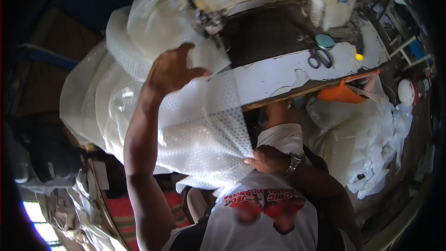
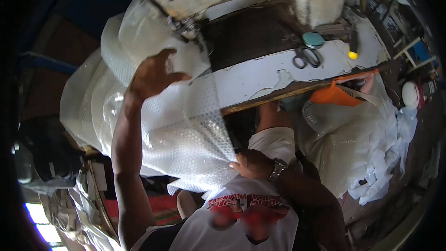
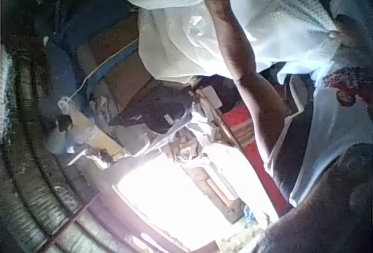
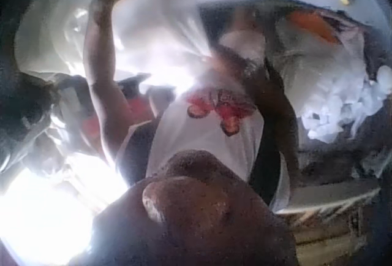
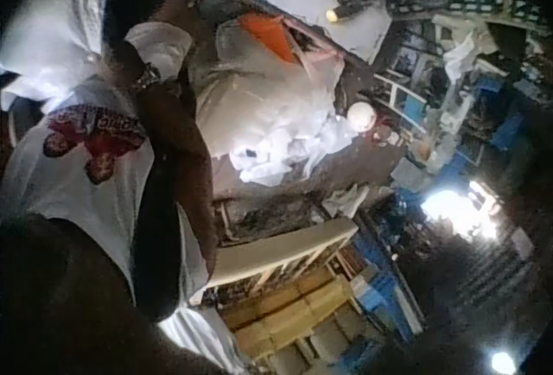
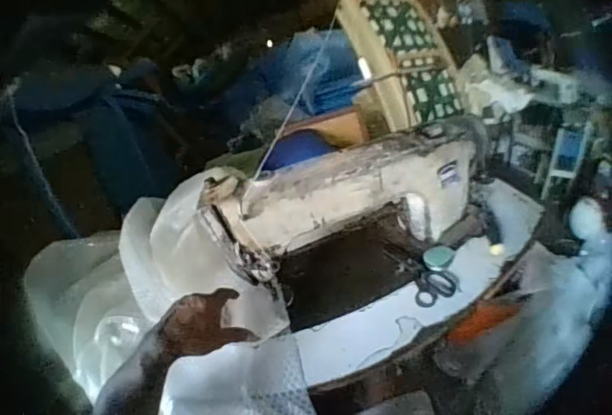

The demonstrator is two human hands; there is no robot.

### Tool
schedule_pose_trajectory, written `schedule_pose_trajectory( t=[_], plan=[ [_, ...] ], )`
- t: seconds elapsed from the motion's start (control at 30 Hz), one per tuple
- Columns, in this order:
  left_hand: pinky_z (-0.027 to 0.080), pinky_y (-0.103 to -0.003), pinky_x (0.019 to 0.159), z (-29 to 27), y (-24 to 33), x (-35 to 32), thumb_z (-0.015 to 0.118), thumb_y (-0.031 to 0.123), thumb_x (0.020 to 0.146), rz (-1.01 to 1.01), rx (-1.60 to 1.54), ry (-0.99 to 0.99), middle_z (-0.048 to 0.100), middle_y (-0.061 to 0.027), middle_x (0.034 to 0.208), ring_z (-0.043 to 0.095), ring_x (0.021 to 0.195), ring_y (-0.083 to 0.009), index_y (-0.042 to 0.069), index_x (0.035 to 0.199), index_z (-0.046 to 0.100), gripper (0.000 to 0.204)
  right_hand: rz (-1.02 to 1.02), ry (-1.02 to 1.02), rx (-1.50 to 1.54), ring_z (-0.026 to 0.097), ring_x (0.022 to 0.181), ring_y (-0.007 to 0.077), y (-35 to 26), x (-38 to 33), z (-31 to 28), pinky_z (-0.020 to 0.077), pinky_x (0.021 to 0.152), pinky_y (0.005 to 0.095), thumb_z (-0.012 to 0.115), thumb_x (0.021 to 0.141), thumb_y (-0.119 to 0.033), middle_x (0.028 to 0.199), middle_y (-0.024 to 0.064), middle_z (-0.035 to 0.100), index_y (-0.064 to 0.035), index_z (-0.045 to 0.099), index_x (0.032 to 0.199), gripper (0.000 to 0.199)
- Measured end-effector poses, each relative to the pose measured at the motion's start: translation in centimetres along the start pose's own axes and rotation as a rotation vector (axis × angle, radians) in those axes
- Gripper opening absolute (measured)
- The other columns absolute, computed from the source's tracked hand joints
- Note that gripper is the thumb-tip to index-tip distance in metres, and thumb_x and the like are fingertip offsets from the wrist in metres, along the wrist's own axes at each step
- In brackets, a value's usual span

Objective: Sewing pieces of bubble wrap together using an industrial sewing machine in a workshop.

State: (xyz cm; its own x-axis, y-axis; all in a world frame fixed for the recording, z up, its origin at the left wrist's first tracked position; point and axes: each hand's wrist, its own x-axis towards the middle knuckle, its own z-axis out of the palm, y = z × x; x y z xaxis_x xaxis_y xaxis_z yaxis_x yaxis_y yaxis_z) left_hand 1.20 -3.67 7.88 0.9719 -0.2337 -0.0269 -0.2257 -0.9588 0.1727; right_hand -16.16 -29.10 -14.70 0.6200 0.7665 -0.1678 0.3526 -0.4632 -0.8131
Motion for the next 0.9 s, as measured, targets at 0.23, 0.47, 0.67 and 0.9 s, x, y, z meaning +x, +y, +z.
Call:
schedule_pose_trajectory(
  t=[0.23, 0.47, 0.67, 0.9],
  plan=[
    [0.060, -0.036, 0.073, 5.4, 1.0, -7.1, 0.089, 0.008, 0.079, 0.292, -0.171, 0.329, 0.063, -0.0048, 0.083, 0.066, 0.075, -0.0197, 0.011, 0.143, 0.057, 0.072, -0.078, -0.027, -0.051, 0.070, 0.070, 0.0436, -0.2, 0.1, -1.2, 0.0547, 0.065, 0.0535, 0.066, 0.099, -0.032, 0.073, 0.0252, 0.068, 0.0018, 0.069, 0.080, 0.039],
    [0.058, -0.035, 0.068, 7.9, 1.5, -8.1, 0.088, 0.009, 0.079, -0.172, -0.391, 0.373, 0.064, -0.0047, 0.101, 0.064, 0.077, -0.0202, 0.014, 0.152, 0.053, 0.081, -0.015, -0.035, -0.094, 0.069, 0.070, 0.0454, -0.2, -0.2, -1.5, 0.0545, 0.066, 0.0526, 0.064, 0.100, -0.036, 0.075, 0.0273, 0.069, 0.0045, 0.070, 0.078, 0.047],
    [0.056, -0.039, 0.091, 7.7, 2.2, -7.9, 0.075, 0.007, 0.082, 0.488, 0.298, 0.376, 0.068, -0.0060, 0.127, 0.066, 0.114, -0.0250, 0.015, 0.127, 0.075, 0.045, -0.023, -0.004, -0.106, 0.071, 0.074, 0.0423, 0.3, -0.2, -1.4, 0.0552, 0.065, 0.0532, 0.066, 0.097, -0.031, 0.077, 0.0235, 0.071, 0.0002, 0.071, 0.080, 0.036],
    [0.054, -0.044, 0.107, 8.1, 1.9, -8.1, 0.068, 0.004, 0.091, 0.514, 0.115, 0.289, 0.073, -0.0095, 0.128, 0.071, 0.120, -0.0268, 0.006, 0.124, 0.073, 0.033, -0.125, 0.046, -0.110, 0.067, 0.068, 0.0416, 1.2, -0.4, -0.6, 0.0531, 0.065, 0.0509, 0.066, 0.100, -0.036, 0.070, 0.0237, 0.066, -0.0005, 0.067, 0.077, 0.042]
  ],
)
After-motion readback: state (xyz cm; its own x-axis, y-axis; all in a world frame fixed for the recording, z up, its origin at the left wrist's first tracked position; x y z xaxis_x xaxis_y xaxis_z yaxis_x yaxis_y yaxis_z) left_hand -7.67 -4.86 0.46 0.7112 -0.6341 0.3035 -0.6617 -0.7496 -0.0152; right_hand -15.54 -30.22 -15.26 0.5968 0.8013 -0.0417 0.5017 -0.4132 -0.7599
